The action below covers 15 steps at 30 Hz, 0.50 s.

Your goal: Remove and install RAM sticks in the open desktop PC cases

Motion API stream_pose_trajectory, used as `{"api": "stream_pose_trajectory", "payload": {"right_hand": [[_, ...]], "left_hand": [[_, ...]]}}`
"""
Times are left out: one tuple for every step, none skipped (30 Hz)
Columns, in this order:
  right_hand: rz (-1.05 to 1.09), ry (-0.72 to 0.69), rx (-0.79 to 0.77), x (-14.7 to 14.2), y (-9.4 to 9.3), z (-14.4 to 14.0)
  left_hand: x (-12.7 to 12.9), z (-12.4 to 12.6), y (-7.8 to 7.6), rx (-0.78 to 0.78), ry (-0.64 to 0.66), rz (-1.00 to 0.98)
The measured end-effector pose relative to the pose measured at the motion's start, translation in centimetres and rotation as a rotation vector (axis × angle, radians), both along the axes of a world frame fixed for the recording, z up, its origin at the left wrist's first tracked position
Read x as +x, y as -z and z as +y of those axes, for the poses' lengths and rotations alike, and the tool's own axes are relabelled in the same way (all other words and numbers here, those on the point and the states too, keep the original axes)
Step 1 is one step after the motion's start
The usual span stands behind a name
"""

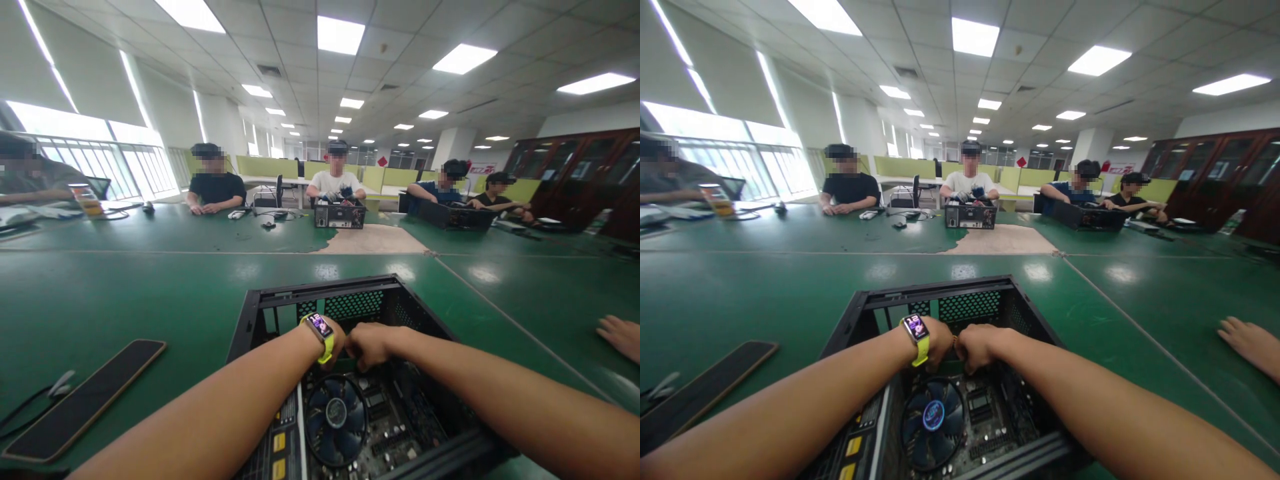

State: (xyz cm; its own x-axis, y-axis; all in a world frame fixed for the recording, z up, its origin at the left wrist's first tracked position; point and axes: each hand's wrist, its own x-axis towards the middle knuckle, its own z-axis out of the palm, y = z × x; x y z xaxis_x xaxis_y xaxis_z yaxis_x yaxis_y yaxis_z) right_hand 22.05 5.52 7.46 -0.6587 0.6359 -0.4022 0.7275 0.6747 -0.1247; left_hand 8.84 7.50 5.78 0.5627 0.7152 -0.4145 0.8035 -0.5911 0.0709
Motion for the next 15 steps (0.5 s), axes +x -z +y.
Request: {"api": "stream_pose_trajectory", "payload": {"right_hand": [[-0.026, -0.010, 0.013, -0.1, 0.0, -0.2], [-0.046, -0.020, 0.024, -0.2, 0.1, -0.3], [-0.059, -0.026, 0.031, -0.2, 0.1, -0.5], [-0.071, -0.032, 0.041, -0.2, 0.1, -0.6], [-0.080, -0.036, 0.055, -0.2, 0.2, -0.7], [-0.085, -0.036, 0.064, -0.1, 0.2, -0.8], [-0.083, -0.031, 0.070, -0.2, 0.3, -0.9], [-0.080, -0.020, 0.072, -0.2, 0.3, -0.9], [-0.079, -0.006, 0.071, -0.2, 0.3, -0.9], [-0.083, 0.010, 0.065, -0.3, 0.0, -1.0], [-0.086, 0.028, 0.057, -0.3, -0.4, -1.1], [-0.083, 0.048, 0.051, -0.3, -1.1, -1.4], [-0.067, 0.070, 0.053, -0.3, -1.9, -1.8], [-0.032, 0.092, 0.063, 0.0, -3.0, -2.6], [0.030, 0.112, 0.083, 0.4, -4.0, -3.6]], "left_hand": [[0.1, -0.2, 0.0, -0.013, -0.002, 0.029], [0.2, -0.5, 0.0, -0.019, -0.005, 0.058], [0.2, -0.8, 0.0, -0.020, -0.011, 0.083], [0.3, -1.1, 0.0, -0.016, -0.017, 0.099], [0.4, -1.3, 0.0, -0.012, -0.023, 0.112], [0.5, -1.5, 0.0, -0.009, -0.029, 0.121], [0.7, -1.6, -0.1, -0.007, -0.035, 0.128], [0.8, -1.6, -0.3, -0.009, -0.039, 0.132], [0.9, -1.7, -0.7, -0.014, -0.042, 0.132], [1.0, -1.7, -1.4, -0.028, -0.041, 0.134], [1.0, -1.9, -2.4, -0.042, -0.042, 0.135], [0.7, -2.2, -3.7, -0.041, -0.046, 0.120], [0.3, -2.8, -5.3, -0.016, -0.051, 0.080], [-0.5, -3.8, -6.9, 0.031, -0.053, 0.007], [-1.6, -5.1, -8.4, 0.096, -0.054, -0.102]]}}
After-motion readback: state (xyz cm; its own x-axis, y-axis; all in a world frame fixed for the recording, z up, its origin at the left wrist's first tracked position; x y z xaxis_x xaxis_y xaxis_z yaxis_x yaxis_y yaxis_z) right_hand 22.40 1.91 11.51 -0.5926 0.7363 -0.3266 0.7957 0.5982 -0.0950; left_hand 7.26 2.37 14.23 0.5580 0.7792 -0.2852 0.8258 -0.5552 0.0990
